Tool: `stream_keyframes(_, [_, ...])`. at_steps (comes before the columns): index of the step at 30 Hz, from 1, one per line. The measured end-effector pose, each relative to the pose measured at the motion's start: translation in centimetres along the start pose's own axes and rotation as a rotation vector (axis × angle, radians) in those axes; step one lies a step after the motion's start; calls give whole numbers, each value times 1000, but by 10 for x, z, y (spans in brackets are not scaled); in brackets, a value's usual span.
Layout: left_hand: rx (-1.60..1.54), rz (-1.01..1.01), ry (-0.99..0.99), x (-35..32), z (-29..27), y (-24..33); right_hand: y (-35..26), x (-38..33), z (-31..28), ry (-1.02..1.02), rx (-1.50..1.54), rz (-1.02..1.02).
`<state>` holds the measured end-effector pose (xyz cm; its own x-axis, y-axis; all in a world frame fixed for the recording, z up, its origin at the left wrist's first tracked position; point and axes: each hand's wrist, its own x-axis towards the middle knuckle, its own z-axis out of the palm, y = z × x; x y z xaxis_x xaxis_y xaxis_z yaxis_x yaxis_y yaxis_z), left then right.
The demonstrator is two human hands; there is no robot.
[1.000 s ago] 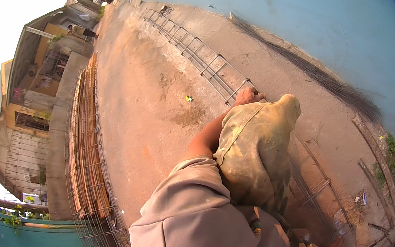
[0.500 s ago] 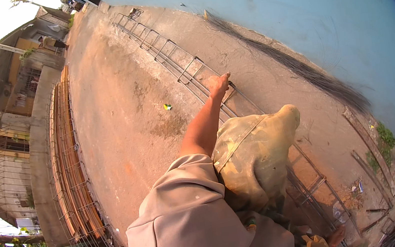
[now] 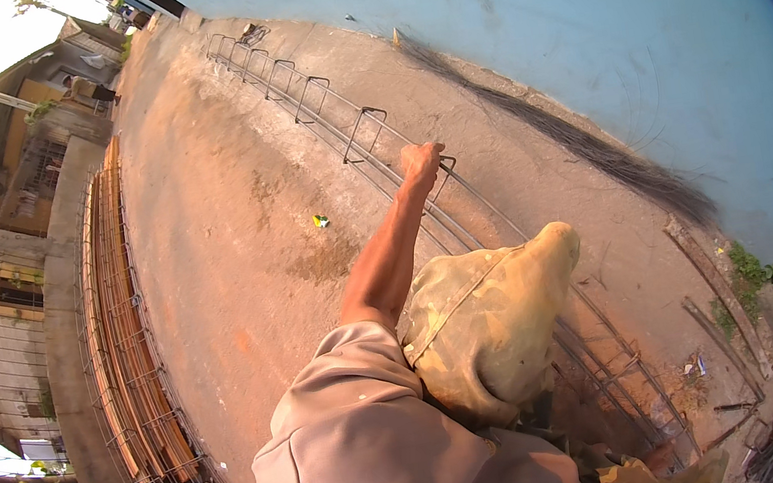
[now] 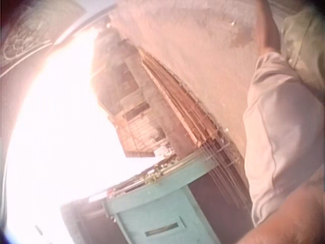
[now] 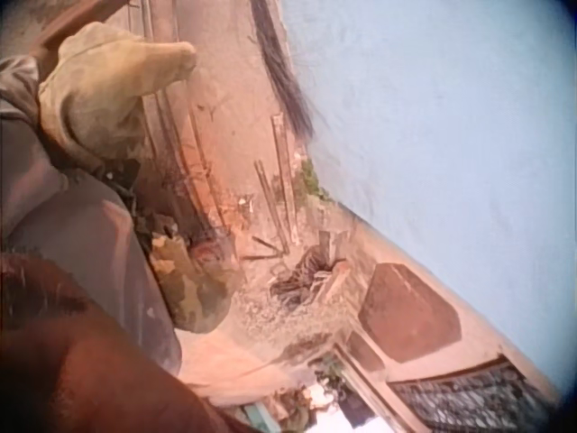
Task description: The person assembles a metal frame by bending and twisting wire ties around intersecting metal rods. They use pliers to tighten the connections and repeatedly adjust the frame's position on the ground.
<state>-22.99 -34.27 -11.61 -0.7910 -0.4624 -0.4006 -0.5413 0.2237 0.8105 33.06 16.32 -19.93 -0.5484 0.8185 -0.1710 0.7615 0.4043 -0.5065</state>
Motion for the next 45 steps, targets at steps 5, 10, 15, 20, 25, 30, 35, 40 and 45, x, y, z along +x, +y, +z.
stream_keyframes(5, [-330,1,14,10,-34,41,-9,-7,0,-1,-4,-2])
stream_keyframes(10, [-851,146,-23,66,-70,-2,-18,-21,4,-7,2,6])
stream_keyframes(15, [-753,157,-15,87,-85,-63,-36,-34,-1,8,22,39])
stream_keyframes(20, [-665,75,-82,81,-97,-74,-122,-34,-13,18,108,112])
stream_keyframes(25, [-229,40,143,77,-94,-73,-69,-29,2,-16,317,92])
stream_keyframes(30, [-195,-12,1,68,-128,-95,-107,-42,-10,-45,433,111])
stream_keyframes(35, [-218,-124,-95,101,-187,-119,-93,-49,0,-42,386,88])
stream_keyframes(40, [-452,-264,-15,49,-153,-126,-59,-58,-10,-3,278,92])
stream_keyframes(45, [-444,-336,-20,16,-167,-145,-41,-56,-18,-7,166,75])
